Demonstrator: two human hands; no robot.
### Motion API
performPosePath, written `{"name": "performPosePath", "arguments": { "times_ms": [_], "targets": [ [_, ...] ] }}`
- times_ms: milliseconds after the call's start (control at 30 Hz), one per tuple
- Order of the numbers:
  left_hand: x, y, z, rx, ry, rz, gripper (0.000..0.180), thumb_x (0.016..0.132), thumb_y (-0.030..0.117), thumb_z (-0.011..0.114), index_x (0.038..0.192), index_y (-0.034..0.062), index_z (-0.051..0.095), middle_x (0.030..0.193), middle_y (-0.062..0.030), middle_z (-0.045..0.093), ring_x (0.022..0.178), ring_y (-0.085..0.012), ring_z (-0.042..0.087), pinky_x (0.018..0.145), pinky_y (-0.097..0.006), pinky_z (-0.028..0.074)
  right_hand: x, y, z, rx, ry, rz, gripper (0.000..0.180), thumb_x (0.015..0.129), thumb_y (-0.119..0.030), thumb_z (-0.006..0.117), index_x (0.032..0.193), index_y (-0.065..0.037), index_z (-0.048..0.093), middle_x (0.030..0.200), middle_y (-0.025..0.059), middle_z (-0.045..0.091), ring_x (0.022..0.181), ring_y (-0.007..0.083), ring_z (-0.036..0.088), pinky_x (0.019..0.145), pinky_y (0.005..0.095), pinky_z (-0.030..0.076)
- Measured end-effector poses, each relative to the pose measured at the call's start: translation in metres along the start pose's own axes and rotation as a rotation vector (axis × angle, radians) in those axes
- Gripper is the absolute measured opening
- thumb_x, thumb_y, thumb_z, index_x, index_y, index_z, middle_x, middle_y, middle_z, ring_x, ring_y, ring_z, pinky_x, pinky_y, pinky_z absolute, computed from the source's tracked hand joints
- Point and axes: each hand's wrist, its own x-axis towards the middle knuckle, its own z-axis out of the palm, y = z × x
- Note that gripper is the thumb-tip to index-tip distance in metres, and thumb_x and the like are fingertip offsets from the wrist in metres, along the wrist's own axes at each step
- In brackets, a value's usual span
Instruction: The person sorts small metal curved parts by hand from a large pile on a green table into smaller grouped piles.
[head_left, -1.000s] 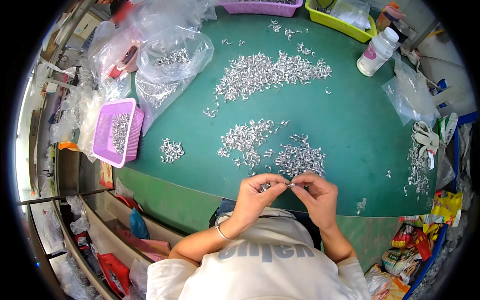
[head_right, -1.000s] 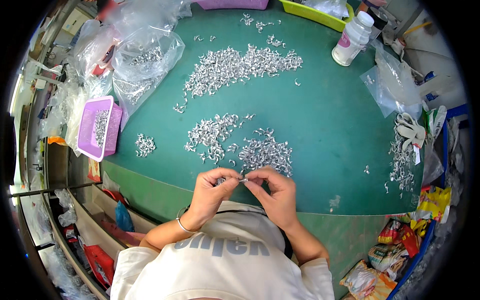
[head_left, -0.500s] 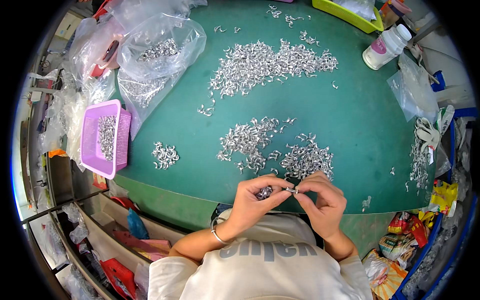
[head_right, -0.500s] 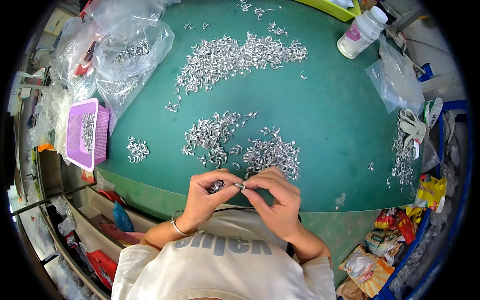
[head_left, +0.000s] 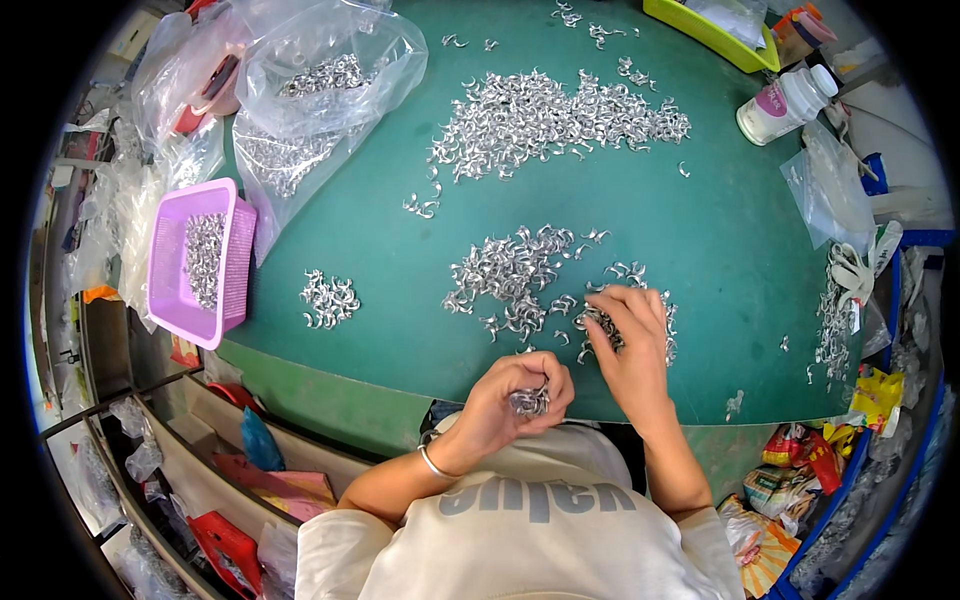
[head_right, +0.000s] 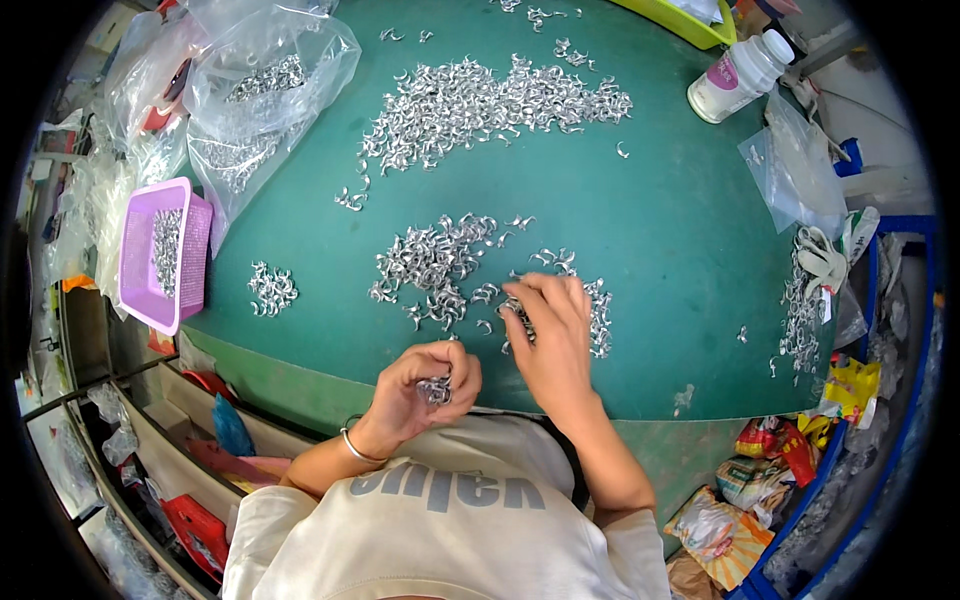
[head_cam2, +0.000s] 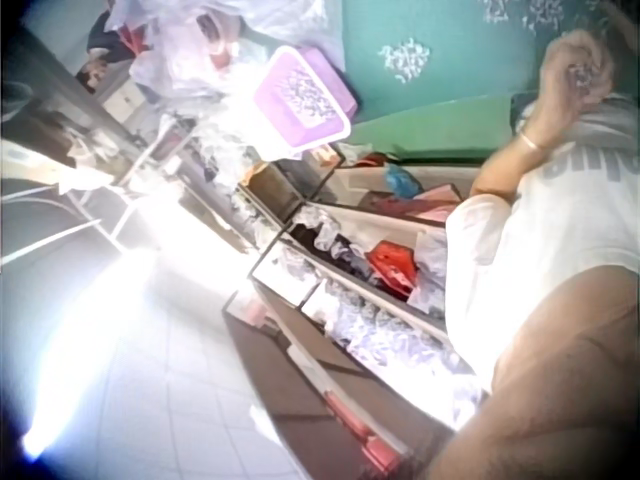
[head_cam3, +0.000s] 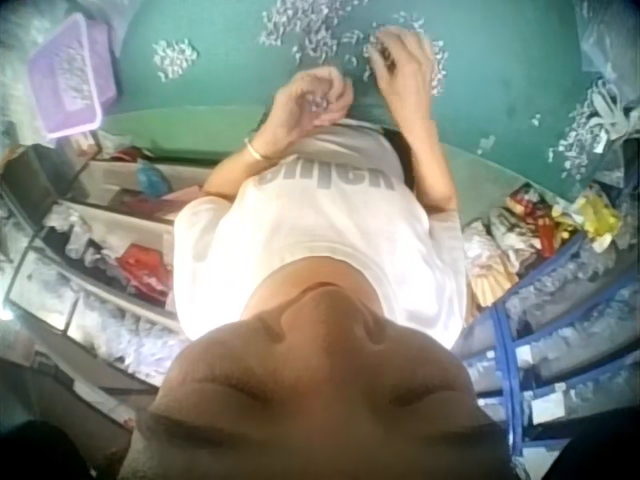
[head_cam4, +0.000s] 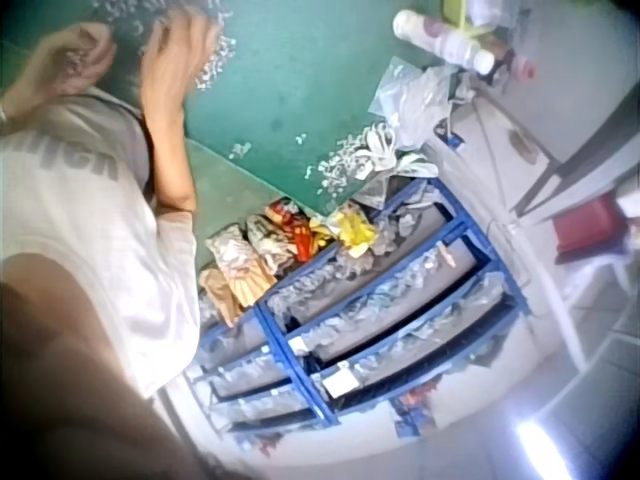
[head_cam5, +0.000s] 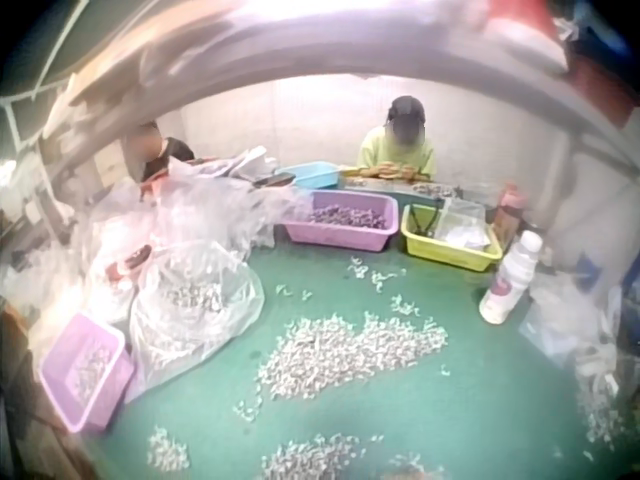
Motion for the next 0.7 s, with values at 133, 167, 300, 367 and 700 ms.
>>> {"name": "performPosePath", "arguments": {
  "times_ms": [133,167,300,367,700],
  "targets": [
    [0.005,0.002,0.015,0.172,0.397,-0.009,0.022,0.091,0.018,0.044,0.091,-0.0014,0.056,0.065,-0.0024,0.045,0.046,-0.006,0.031,0.04,-0.019,0.024,0.008,0.001,0.017,-0.243,-0.007,-0.047,0.015,0.07,-0.005,0.065,0.085,-0.003,0.063,0.097,0.0045,0.052,0.091,0.0238,0.045,0.077,0.0368,0.032],
    [0.005,0.0,0.014,0.203,0.425,0.013,0.021,0.091,0.017,0.045,0.093,-0.0012,0.057,0.064,-0.0014,0.045,0.046,-0.0054,0.031,0.04,-0.019,0.024,0.009,0.001,0.019,-0.259,0.011,-0.068,0.014,0.07,-0.005,0.066,0.084,-0.004,0.063,0.096,0.0044,0.053,0.091,0.0236,0.046,0.077,0.0367,0.032],
    [0.002,-0.003,0.0,0.353,0.472,0.08,0.015,0.087,0.011,0.055,0.098,0.0005,0.059,0.061,0.0036,0.043,0.048,-0.0034,0.034,0.041,-0.018,0.024,0.009,0.002,0.016,-0.199,0.091,-0.098,0.012,0.068,-0.004,0.067,0.079,-0.005,0.062,0.09,0.0032,0.056,0.087,0.022,0.048,0.076,0.0348,0.032],
    [0.005,-0.002,-0.001,0.629,0.483,0.247,0.018,0.083,0.006,0.06,0.1,0.0014,0.059,0.06,0.0053,0.042,0.05,-0.0036,0.035,0.043,-0.018,0.026,0.006,-0.005,0.005,-0.042,0.062,-0.038,0.013,0.067,-0.004,0.068,0.078,-0.006,0.062,0.086,0.0027,0.058,0.085,0.0212,0.05,0.076,0.0339,0.032],
    [0.013,0.002,0.001,1.28,0.382,0.624,0.014,0.071,-0.002,0.069,0.085,0.0014,0.066,0.06,0.0032,0.046,0.056,-0.0043,0.038,0.05,-0.02,0.031,-0.014,-0.021,-0.011,0.343,-0.083,0.158,0.014,0.07,0.0,0.066,0.083,-0.004,0.062,0.082,0.0056,0.061,0.078,0.0188,0.054,0.073,0.0287,0.037]
  ]
}}
